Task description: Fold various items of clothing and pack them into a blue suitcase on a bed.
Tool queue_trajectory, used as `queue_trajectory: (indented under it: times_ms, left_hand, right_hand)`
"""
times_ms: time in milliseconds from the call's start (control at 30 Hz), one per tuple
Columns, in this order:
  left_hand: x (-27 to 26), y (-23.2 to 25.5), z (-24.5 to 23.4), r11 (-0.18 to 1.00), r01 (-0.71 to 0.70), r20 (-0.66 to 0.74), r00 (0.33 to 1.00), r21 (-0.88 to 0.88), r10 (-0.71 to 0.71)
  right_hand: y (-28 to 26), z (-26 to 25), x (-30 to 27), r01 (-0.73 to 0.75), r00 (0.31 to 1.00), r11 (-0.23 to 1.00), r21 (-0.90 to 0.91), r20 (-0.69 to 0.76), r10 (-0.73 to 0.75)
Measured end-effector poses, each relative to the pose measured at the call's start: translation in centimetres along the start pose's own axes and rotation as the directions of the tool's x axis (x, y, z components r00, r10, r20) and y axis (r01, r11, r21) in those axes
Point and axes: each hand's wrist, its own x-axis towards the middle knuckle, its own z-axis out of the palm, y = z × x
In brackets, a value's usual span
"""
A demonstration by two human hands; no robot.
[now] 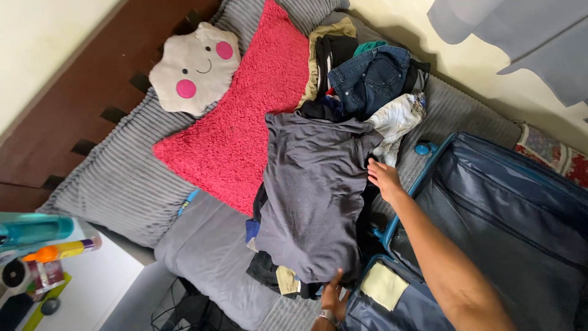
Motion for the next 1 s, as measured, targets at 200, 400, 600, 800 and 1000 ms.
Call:
queue_trajectory:
  times_ms: [200, 400, 600, 800, 1000]
  left_hand:
    - [-0.5, 2.4, 3.6, 0.998, 0.061, -0.304, 0.951, 0.022, -0.051]
    - [-0.3, -1.0, 2.1, 0.9, -0.4, -0.212, 0.908, -0.174, 0.362]
    - [-0.5, -1.0, 0.8, 0.906, -0.173, 0.034, 0.979, -0.386, 0.201]
    - [-0.9, -0.3, 1.1, 0.964, -0.075, -0.002, 0.997, -0.256, 0.077]
    - [-9.8, -0.2, 0.1, 0.944, -0.074, 0.002, 0.997, -0.32, 0.079]
  right_hand:
    - [-2.6, 2.3, 4.1, -0.072, 0.988, 0.996, 0.053, -0.135, 0.078]
    - [-2.9, 1.8, 8.2, -0.17, 0.964, 0.971, 0.168, -0.174, 0.199]
    - [-3.1, 0.4, 10.6, -0.12, 0.973, 0.98, 0.162, -0.177, 0.148]
    - [-8.2, 1.2, 5.0, -0.033, 0.972, 0.993, 0.115, -0.227, 0.058]
    - [-7.7, -2.5, 5.6, 0.499, 0.815, 0.827, -0.258, -0.185, -0.549]
